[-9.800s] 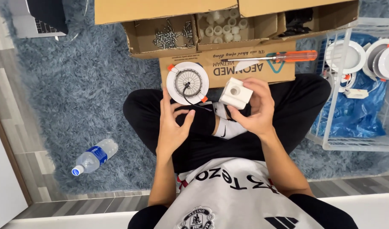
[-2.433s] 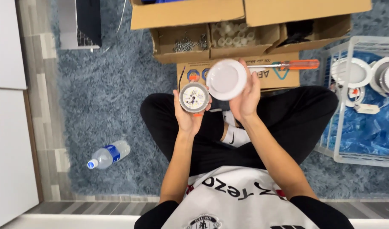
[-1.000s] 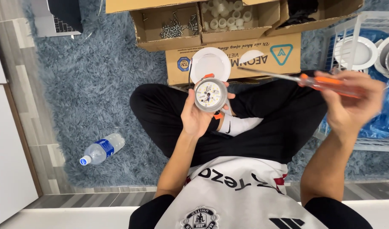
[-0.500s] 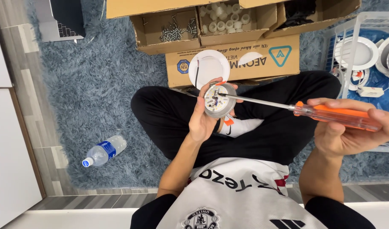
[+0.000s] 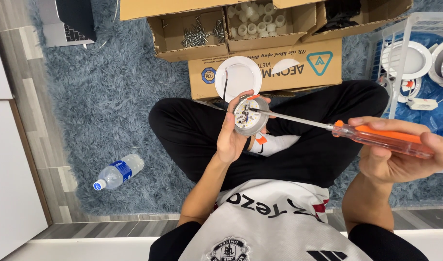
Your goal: Disassembling a circular LED light fixture using a screwdriver while sitting on the floor surrounded by boxes of parts.
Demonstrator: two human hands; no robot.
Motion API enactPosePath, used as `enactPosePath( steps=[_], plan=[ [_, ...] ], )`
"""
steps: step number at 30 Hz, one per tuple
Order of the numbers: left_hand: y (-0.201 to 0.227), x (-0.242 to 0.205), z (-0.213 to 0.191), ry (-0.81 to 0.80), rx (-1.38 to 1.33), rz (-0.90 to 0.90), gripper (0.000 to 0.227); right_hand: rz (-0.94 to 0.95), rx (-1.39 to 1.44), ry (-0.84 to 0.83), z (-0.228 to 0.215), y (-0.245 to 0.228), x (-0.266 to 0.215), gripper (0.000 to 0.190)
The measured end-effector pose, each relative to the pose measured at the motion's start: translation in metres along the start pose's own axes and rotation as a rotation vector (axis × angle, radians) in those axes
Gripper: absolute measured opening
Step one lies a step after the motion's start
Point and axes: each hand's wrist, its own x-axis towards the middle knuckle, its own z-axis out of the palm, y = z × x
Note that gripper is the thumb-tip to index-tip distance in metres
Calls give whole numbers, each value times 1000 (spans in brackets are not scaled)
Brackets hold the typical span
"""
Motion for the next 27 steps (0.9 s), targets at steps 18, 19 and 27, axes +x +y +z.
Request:
enactPosePath(
  steps=[18, 19, 27],
  plan=[
    [-1, 1, -2, 36, -43, -97, 65, 653, 1170, -257, -21, 0, -2, 57],
    [0, 0, -1, 33, -47, -99, 65, 357, 526, -153, -9, 0, 3, 50],
    [-14, -1, -6, 21, 20, -69, 71, -12, -360, 59, -4, 2, -3, 74]
  ],
)
